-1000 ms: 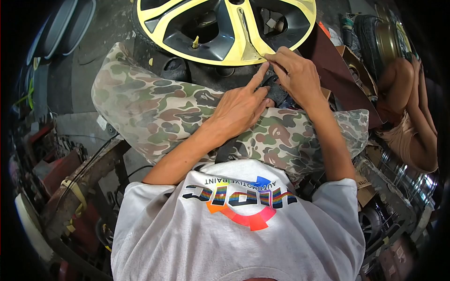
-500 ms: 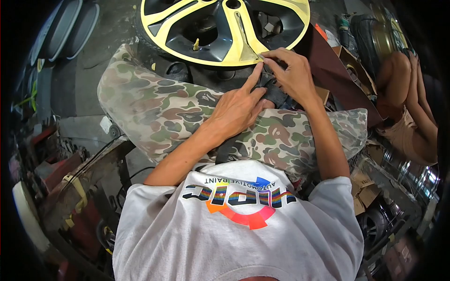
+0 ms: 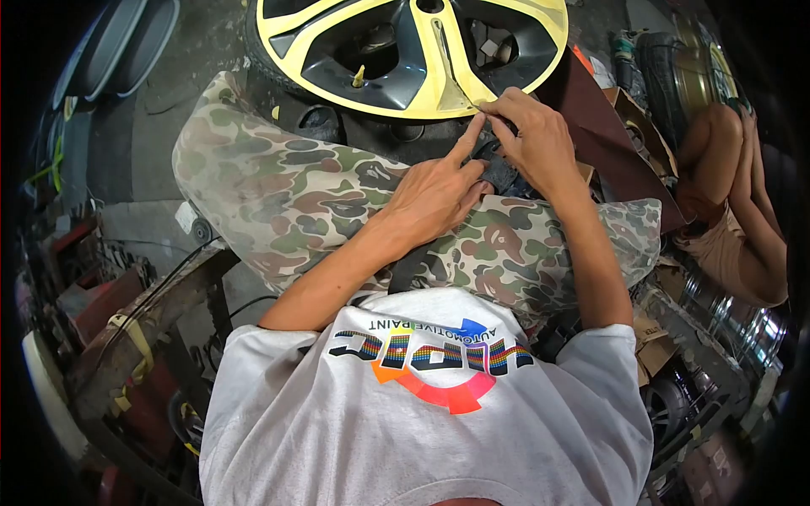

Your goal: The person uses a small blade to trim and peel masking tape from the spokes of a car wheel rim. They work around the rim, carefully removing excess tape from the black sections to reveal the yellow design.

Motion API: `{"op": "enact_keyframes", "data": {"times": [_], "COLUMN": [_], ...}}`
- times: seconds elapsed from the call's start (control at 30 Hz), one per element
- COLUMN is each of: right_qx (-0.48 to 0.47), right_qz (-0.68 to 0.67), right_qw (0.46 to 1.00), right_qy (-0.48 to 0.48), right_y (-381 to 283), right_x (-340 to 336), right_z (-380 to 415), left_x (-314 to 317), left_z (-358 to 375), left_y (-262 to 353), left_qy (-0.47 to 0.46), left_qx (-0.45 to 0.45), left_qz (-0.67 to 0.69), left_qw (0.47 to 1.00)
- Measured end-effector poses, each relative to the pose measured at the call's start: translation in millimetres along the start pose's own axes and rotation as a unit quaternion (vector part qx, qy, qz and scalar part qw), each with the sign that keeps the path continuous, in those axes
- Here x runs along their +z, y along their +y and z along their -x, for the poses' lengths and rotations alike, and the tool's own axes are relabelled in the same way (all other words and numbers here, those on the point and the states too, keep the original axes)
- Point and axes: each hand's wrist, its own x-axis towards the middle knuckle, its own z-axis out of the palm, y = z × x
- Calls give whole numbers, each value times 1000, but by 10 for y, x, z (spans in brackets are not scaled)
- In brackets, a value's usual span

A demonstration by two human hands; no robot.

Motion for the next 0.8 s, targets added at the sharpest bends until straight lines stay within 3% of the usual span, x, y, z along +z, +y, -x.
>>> {"op": "enact_keyframes", "data": {"times": [0.37,0.47,0.53,0.67,0.8], "right_qx": [68,106,223,211,235], "right_qz": [-86,-183,-248,-209,-226], "right_qw": [994,977,943,954,944], "right_qy": [19,5,16,46,44], "right_y": [25,125,99,244,354], "right_x": [126,16,-174,-343,-192], "right_z": [-13,6,47,184,338], "left_x": [-40,-36,-46,-4,-78], "left_z": [55,44,15,-82,-115], "left_y": [17,6,34,-7,67], "left_qy": [-6,20,9,29,36], "left_qx": [-13,8,8,1,-76], "left_qz": [-10,-17,-32,-64,-114], "left_qw": [1000,1000,999,998,990]}}
